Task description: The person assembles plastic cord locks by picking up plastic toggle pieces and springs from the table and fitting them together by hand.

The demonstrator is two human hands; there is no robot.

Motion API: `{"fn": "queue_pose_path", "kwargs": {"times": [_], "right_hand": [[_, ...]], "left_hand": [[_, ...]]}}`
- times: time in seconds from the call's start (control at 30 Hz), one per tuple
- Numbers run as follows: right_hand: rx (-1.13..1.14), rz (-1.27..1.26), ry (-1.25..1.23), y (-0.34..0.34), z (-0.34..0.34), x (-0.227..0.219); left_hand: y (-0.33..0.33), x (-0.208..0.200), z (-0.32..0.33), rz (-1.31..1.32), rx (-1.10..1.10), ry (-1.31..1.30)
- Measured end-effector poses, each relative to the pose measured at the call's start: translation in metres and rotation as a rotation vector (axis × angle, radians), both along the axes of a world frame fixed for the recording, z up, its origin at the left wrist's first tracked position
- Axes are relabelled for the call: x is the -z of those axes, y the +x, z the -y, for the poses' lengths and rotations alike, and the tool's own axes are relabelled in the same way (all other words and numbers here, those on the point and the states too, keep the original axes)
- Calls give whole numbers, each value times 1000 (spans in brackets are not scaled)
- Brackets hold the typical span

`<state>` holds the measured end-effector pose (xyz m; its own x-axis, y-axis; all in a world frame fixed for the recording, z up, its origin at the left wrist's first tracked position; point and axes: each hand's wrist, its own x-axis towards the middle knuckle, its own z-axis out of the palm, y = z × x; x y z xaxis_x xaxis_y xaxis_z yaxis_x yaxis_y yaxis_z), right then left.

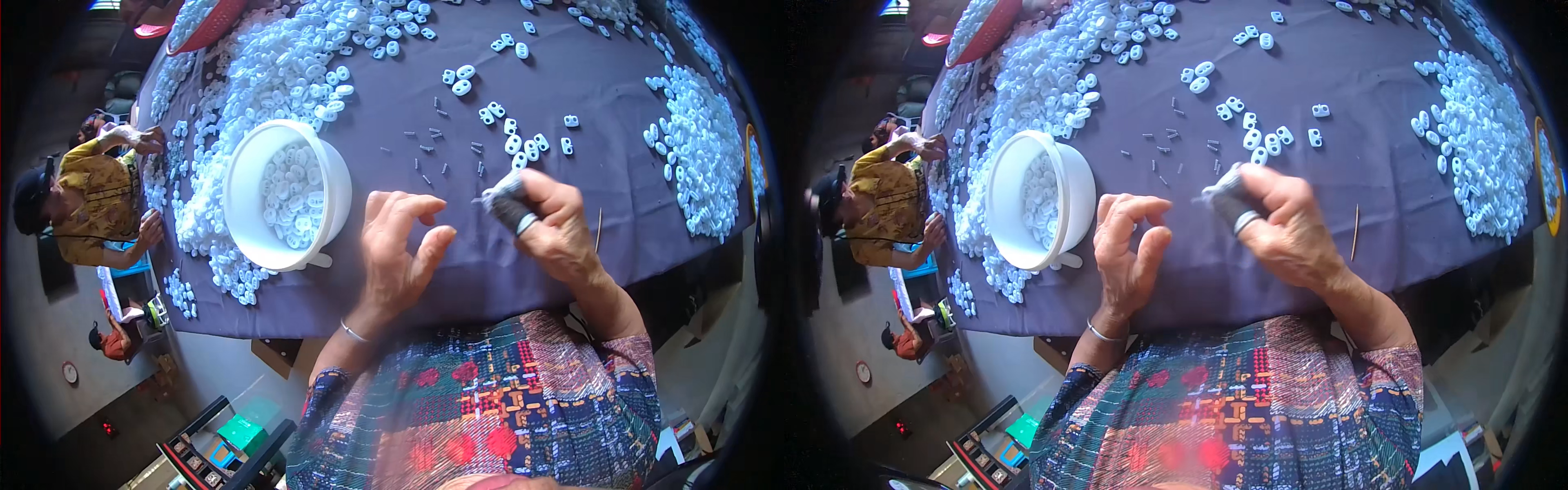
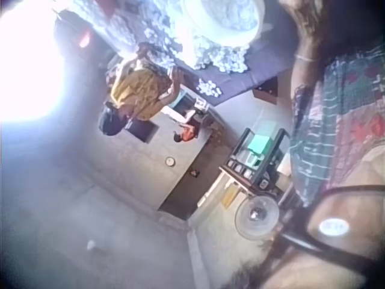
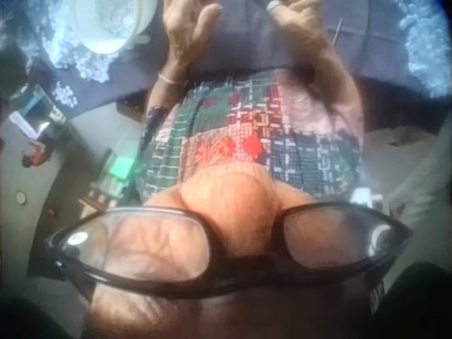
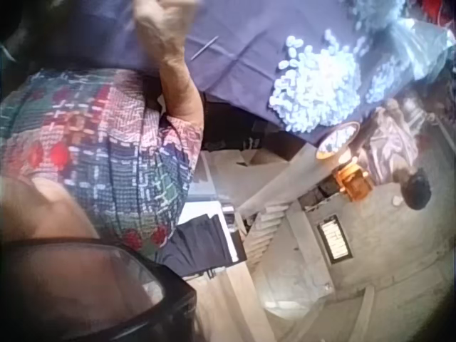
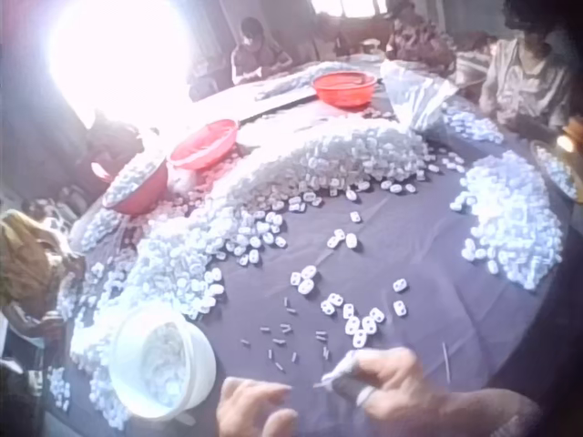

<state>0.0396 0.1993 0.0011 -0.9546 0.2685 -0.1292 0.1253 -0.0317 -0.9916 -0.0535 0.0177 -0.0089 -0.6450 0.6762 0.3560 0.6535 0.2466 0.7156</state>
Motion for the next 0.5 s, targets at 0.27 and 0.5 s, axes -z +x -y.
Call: {"fn": "queue_pose_path", "kwargs": {"times": [0.27, 0.5], "right_hand": [[289, -389, -391, 8, -19, 10], [311, -396, -433, 11, -17, 8]], "left_hand": [[9, -13, -7, -6, -2, -193], [-65, 10, -85, -310, -110, -136]]}}
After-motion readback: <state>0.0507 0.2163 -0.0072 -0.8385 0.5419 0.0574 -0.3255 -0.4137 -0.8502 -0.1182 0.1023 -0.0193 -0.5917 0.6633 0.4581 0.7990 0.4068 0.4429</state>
